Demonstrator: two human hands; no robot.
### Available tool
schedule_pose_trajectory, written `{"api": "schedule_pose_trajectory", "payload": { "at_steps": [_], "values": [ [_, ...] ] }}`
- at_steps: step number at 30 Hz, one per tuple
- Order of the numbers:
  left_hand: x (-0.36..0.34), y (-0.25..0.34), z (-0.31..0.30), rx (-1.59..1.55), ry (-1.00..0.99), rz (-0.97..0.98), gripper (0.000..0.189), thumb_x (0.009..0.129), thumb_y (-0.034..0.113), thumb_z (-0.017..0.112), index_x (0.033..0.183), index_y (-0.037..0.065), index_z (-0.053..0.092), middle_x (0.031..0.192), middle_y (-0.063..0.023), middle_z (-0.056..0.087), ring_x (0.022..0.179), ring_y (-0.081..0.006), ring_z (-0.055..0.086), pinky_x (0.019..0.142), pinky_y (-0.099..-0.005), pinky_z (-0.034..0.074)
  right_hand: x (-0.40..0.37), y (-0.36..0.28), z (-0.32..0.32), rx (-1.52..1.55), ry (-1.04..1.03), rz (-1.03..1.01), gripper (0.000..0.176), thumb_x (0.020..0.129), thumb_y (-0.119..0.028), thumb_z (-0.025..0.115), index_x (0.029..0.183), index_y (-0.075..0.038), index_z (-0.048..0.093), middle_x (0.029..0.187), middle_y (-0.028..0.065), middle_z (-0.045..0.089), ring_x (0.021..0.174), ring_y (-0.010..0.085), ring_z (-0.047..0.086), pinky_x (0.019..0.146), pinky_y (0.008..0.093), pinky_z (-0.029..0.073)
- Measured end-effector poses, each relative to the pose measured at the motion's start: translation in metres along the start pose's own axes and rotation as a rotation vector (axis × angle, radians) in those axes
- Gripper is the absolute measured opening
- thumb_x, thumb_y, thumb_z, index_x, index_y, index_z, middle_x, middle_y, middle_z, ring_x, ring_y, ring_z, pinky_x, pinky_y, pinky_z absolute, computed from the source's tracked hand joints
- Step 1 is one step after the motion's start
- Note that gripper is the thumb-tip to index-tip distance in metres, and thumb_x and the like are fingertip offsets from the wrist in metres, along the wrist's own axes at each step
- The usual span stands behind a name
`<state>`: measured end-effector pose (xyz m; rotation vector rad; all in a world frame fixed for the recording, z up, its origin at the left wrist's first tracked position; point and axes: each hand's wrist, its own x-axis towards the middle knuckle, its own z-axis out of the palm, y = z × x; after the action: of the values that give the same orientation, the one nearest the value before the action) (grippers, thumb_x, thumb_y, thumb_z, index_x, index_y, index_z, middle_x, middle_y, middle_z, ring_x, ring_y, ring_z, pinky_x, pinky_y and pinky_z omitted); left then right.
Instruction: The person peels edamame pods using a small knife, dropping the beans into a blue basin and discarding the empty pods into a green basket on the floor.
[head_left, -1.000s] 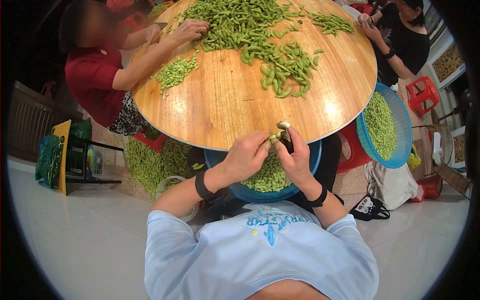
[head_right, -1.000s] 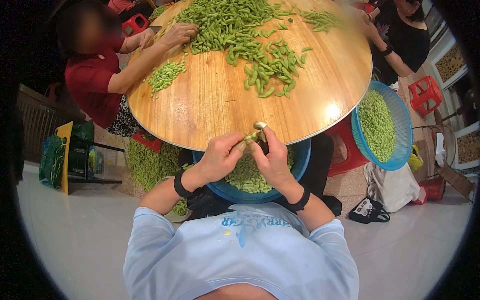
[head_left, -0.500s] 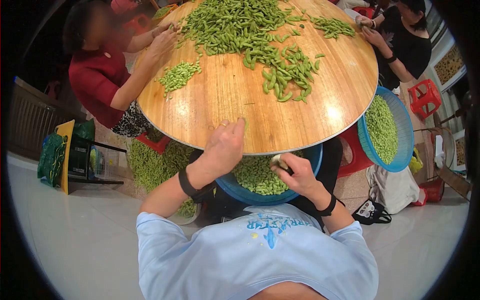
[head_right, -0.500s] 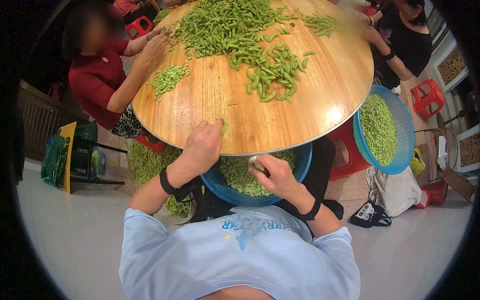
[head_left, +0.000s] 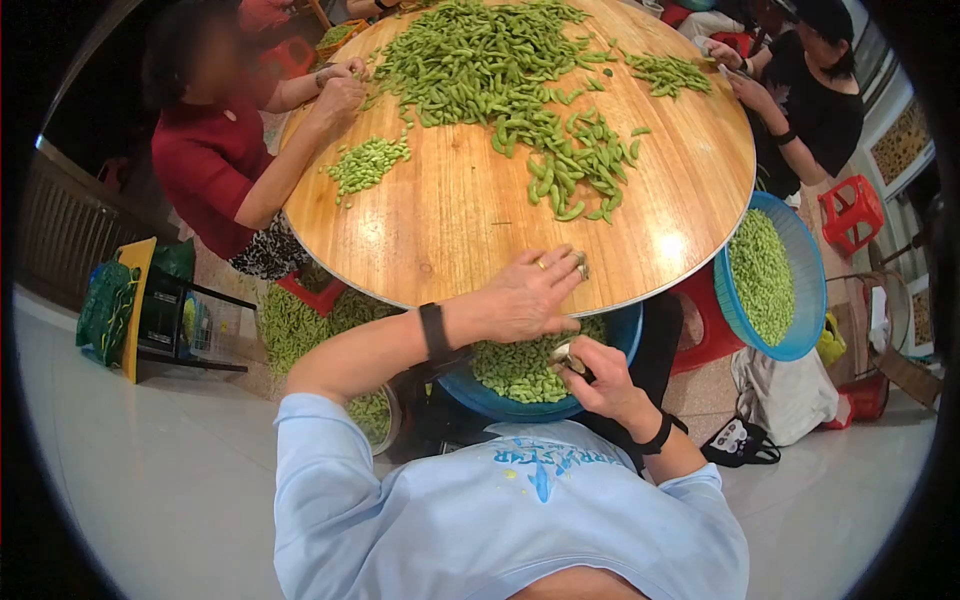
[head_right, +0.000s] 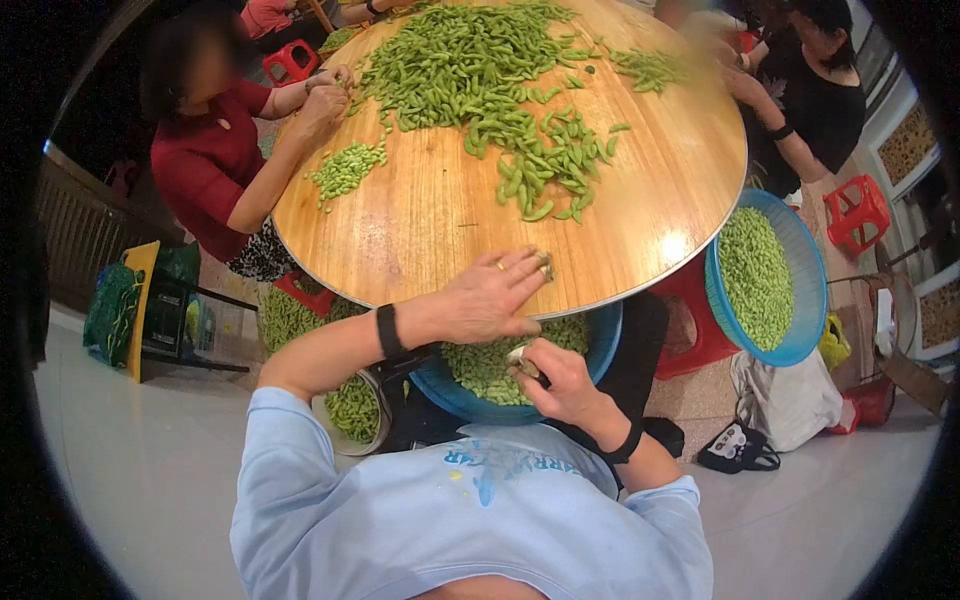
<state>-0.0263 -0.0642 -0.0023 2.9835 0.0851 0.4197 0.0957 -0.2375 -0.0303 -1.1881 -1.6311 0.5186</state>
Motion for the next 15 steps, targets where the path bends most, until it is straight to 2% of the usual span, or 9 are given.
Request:
{"api": "schedule_pose_trajectory", "payload": {
  "at_steps": [2, 3, 5, 11, 13, 15],
  "values": [
    [-0.001, -0.005, 0.012, 0.002, -0.079, 0.081, 0.086, 0.077, 0.052, 0.062, 0.127, -0.015, 0.041, 0.138, -0.0313, 0.036, 0.136, -0.0402, 0.028, 0.109, -0.0471, 0.026, 0.003, -0.001, -0.001, 0.002, 0.001, -0.013, 0.017, 0.073, 0.003, 0.067, 0.087, 0.002, 0.057, 0.068, 0.0120, 0.051, 0.055, 0.0247, 0.052, 0.050, 0.0326, 0.040],
    [-0.003, -0.008, 0.016, 0.004, -0.074, 0.075, 0.086, 0.077, 0.052, 0.062, 0.127, -0.015, 0.041, 0.138, -0.0313, 0.036, 0.136, -0.0402, 0.028, 0.109, -0.0471, 0.026, 0.003, -0.001, -0.001, 0.007, 0.014, -0.017, 0.017, 0.073, 0.003, 0.067, 0.087, 0.002, 0.057, 0.068, 0.0118, 0.051, 0.055, 0.0247, 0.052, 0.049, 0.0326, 0.040],
    [-0.009, -0.011, 0.020, 0.015, -0.102, -0.018, 0.097, 0.079, 0.061, 0.056, 0.133, -0.016, 0.034, 0.143, -0.0325, 0.030, 0.139, -0.0408, 0.022, 0.112, -0.0462, 0.020, 0.000, -0.001, -0.003, -0.005, -0.012, 0.047, 0.018, 0.073, 0.004, 0.067, 0.088, 0.002, 0.058, 0.068, 0.0115, 0.051, 0.055, 0.0237, 0.051, 0.050, 0.0322, 0.040],
    [-0.030, -0.039, 0.011, 0.144, -0.127, -0.294, 0.104, 0.082, 0.071, 0.043, 0.136, -0.016, 0.028, 0.145, -0.0332, 0.026, 0.140, -0.0417, 0.018, 0.113, -0.0474, 0.016, 0.004, -0.004, 0.000, 0.039, 0.024, 0.072, 0.017, 0.074, 0.005, 0.066, 0.089, 0.002, 0.060, 0.068, 0.0099, 0.049, 0.054, 0.0196, 0.047, 0.051, 0.0304, 0.038],
    [-0.029, -0.052, 0.010, 0.139, -0.124, -0.313, 0.105, 0.082, 0.072, 0.041, 0.137, -0.016, 0.027, 0.146, -0.0330, 0.024, 0.140, -0.0418, 0.016, 0.113, -0.0478, 0.016, 0.003, -0.004, 0.004, 0.091, 0.015, 0.178, 0.015, 0.074, 0.005, 0.065, 0.089, 0.002, 0.060, 0.066, 0.0094, 0.049, 0.054, 0.0182, 0.046, 0.050, 0.0296, 0.037],
    [-0.023, -0.071, 0.013, 0.118, -0.112, -0.352, 0.105, 0.082, 0.073, 0.040, 0.138, -0.015, 0.026, 0.146, -0.0330, 0.024, 0.140, -0.0421, 0.016, 0.113, -0.0481, 0.015, 0.003, -0.002, 0.010, 0.107, 0.019, 0.187, 0.015, 0.075, 0.005, 0.065, 0.088, 0.002, 0.060, 0.066, 0.0092, 0.048, 0.054, 0.0177, 0.046, 0.050, 0.0294, 0.037]
  ]
}}
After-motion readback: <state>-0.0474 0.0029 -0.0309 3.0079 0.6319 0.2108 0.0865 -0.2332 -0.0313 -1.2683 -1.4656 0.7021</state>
